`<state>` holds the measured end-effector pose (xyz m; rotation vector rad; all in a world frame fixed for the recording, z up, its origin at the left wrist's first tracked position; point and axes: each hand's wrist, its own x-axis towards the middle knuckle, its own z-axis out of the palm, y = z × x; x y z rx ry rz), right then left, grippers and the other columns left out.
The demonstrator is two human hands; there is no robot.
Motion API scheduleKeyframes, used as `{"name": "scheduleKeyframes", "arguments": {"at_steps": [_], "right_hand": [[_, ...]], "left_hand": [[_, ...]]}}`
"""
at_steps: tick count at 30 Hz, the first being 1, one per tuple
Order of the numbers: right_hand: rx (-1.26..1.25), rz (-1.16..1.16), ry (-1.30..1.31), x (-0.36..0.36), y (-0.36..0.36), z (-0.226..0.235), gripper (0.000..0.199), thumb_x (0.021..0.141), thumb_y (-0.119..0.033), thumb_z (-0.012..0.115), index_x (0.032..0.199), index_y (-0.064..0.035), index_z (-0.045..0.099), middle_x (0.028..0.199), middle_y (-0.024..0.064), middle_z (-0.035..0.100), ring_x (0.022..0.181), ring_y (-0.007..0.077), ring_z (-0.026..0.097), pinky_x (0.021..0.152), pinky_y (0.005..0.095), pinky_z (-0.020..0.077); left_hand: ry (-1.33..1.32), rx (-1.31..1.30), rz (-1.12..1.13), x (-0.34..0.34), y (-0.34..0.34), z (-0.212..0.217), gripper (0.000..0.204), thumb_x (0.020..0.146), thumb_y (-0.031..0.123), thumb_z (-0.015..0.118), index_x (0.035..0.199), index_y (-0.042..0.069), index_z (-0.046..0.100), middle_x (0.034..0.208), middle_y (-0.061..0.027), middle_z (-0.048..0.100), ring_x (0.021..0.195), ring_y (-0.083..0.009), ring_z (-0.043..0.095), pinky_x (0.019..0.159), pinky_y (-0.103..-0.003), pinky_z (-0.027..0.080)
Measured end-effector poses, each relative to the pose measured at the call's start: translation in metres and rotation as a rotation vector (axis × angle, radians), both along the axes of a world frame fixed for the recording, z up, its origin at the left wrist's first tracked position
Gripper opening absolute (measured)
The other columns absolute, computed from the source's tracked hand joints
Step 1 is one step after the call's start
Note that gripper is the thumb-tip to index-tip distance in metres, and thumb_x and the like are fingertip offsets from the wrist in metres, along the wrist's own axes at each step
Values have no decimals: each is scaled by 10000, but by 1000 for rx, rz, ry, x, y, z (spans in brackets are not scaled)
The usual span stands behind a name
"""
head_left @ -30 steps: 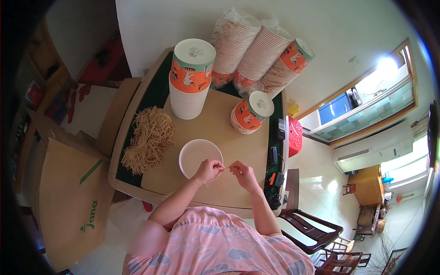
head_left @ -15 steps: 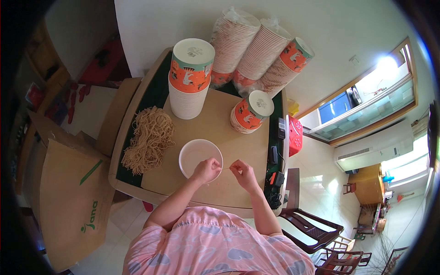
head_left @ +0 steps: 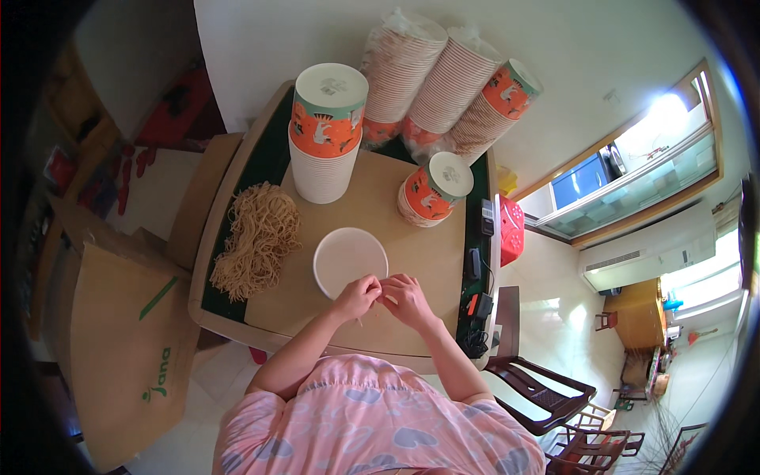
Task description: Placing decorative shredded paper into paper bowls for packaging.
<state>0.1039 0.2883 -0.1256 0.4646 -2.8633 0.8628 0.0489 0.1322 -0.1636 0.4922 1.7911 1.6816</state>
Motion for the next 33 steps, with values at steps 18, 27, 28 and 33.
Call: {"name": "scheduleKeyframes", "arguments": {"at_steps": [18, 27, 28, 33], "right_hand": [[-5, -127, -39, 4, 3, -6, 65, 771, -140, 610, 797, -93, 572, 789, 49, 594, 802, 244, 538, 714, 364, 392], [-42, -135, -79, 7, 2, -9, 65, 773, -132, 606, 801, -85, 572, 786, 55, 592, 789, 249, 541, 709, 367, 396], [-42, -136, -79, 7, 3, -10, 65, 773, -132, 606, 801, -85, 572, 786, 55, 592, 789, 249, 541, 709, 367, 396], [-104, -113, -75, 5, 6, -12, 54, 758, -93, 601, 798, -68, 573, 784, 68, 593, 796, 264, 544, 731, 372, 414]], "left_hand": [[-46, -93, -2, 0, -8, 16, 73, 853, 47, 483, 889, 28, 544, 591, -13, 515, 525, -66, 475, 468, -233, 384], [330, -278, 80, -6, -2, -1, 146, 827, 120, 524, 915, 31, 599, 708, -108, 633, 608, -191, 611, 546, -313, 461], [345, -382, -81, -9, -3, 2, 155, 811, 135, 538, 913, 40, 605, 757, -126, 639, 649, -230, 621, 586, -334, 471], [339, -457, -335, -18, -2, -7, 146, 773, 157, 567, 869, 58, 613, 808, -133, 639, 685, -283, 620, 657, -363, 478]]}}
